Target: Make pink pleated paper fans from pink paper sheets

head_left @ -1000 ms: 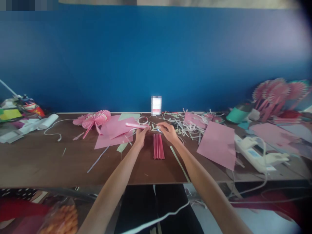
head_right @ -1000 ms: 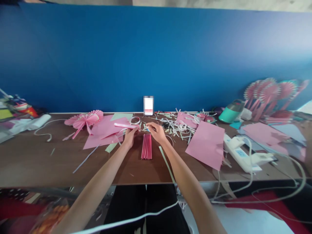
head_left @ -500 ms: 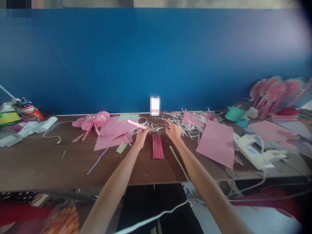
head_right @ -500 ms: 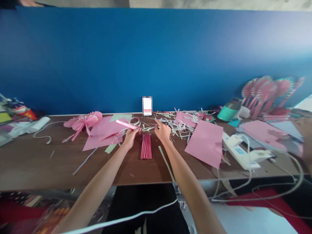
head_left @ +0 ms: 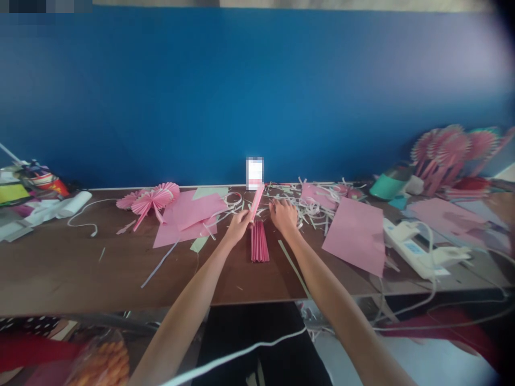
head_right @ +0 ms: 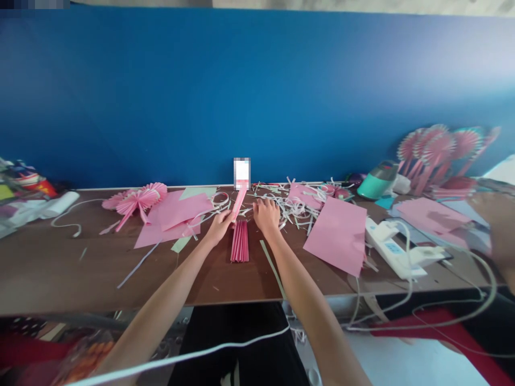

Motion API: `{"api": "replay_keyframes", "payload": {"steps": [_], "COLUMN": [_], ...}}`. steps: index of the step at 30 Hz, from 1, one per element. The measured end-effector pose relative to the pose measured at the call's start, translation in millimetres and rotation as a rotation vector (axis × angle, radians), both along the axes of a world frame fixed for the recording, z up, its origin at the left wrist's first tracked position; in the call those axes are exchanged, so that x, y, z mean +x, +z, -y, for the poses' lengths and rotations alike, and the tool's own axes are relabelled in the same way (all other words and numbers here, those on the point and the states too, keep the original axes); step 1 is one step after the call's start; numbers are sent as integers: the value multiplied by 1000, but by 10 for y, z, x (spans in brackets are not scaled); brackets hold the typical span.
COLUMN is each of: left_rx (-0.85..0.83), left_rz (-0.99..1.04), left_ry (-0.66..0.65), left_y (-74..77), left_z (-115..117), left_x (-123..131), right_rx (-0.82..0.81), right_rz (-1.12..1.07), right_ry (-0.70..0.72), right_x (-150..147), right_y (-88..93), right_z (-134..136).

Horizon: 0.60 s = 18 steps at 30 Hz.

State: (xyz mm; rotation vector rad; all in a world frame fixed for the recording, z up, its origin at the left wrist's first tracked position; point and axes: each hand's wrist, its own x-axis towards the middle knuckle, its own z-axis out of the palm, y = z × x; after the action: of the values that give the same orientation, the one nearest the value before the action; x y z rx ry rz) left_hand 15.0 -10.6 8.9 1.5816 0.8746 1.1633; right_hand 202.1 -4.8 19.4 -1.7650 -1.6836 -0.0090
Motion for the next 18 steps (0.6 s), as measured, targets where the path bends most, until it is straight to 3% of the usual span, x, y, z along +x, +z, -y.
{"api": "replay_keyframes", "payload": {"steps": [4, 7, 10, 18], "left_rx": [43, 86, 143, 128], "left_rz": [-79, -135, -179, -217], "left_ry": [19, -13, -38, -132], "left_y": [10, 33, 59, 93], "left_z": [-4, 12, 38, 64], "left_x": [22, 32, 27, 27], "right_rx": [8, 0, -6, 9], "right_rz": [-709, -1045, -1180, -1251], "right_ry": [353, 529, 532, 397], "right_x": [-100, -190, -215, -130], "right_y": [56, 48, 8, -29], "right_z": [-5, -13, -24, -69]}}
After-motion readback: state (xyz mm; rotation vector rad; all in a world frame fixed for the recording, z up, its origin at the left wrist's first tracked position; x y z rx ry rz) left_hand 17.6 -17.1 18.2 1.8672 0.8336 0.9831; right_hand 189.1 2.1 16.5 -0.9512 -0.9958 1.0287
